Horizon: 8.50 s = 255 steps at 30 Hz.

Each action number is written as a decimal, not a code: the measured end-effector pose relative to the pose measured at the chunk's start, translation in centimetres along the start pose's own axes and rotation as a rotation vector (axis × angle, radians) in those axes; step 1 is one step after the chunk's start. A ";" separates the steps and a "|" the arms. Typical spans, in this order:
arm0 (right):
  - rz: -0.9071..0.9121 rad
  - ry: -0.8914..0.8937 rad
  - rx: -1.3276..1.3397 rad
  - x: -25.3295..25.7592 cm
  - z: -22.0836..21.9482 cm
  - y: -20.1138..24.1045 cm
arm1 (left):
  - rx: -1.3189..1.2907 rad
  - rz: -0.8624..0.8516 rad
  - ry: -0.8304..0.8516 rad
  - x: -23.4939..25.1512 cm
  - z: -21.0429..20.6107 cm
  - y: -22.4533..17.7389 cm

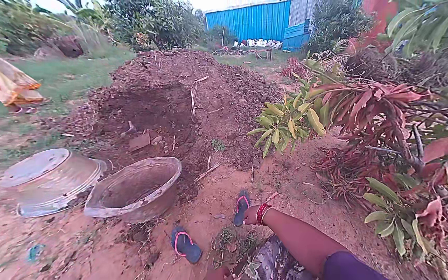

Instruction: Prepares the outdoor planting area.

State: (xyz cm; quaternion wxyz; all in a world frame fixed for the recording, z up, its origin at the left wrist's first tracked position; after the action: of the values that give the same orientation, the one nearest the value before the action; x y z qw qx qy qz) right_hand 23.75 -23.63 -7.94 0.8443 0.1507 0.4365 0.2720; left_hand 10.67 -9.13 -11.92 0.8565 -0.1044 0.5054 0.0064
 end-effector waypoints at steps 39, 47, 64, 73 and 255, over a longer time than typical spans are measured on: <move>-0.079 0.118 -0.044 3.4 -3.9 -2.7 | -0.078 0.057 -0.003 -0.5 -0.2 0.7; -0.094 0.108 -0.035 2.9 -4.0 -2.8 | -0.071 0.042 -0.002 -0.4 -0.2 0.5; -0.112 0.153 -0.095 3.0 -4.5 -2.2 | -0.090 0.032 -0.024 -1.2 0.5 0.2; -0.088 0.154 -0.123 3.1 -4.3 -1.8 | -0.088 0.021 -0.033 -0.9 0.5 0.2; -0.086 0.197 -0.242 3.0 -4.6 -0.6 | -0.130 -0.024 -0.067 -2.5 1.5 -0.3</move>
State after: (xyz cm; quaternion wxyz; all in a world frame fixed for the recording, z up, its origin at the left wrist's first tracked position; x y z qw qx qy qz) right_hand 21.59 -22.23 -12.81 0.8202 0.0015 0.4872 0.2998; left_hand 10.80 -8.94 -8.98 0.8645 -0.1656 0.4735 0.0326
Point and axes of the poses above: each hand's wrist, its own x-axis towards the middle knuckle, its own z-axis out of the back of the hand, y = z × x, the point moved 10 cm from there along x, towards the middle knuckle, and after that the axes turned 14 degrees about z, right-handed, at the moved point
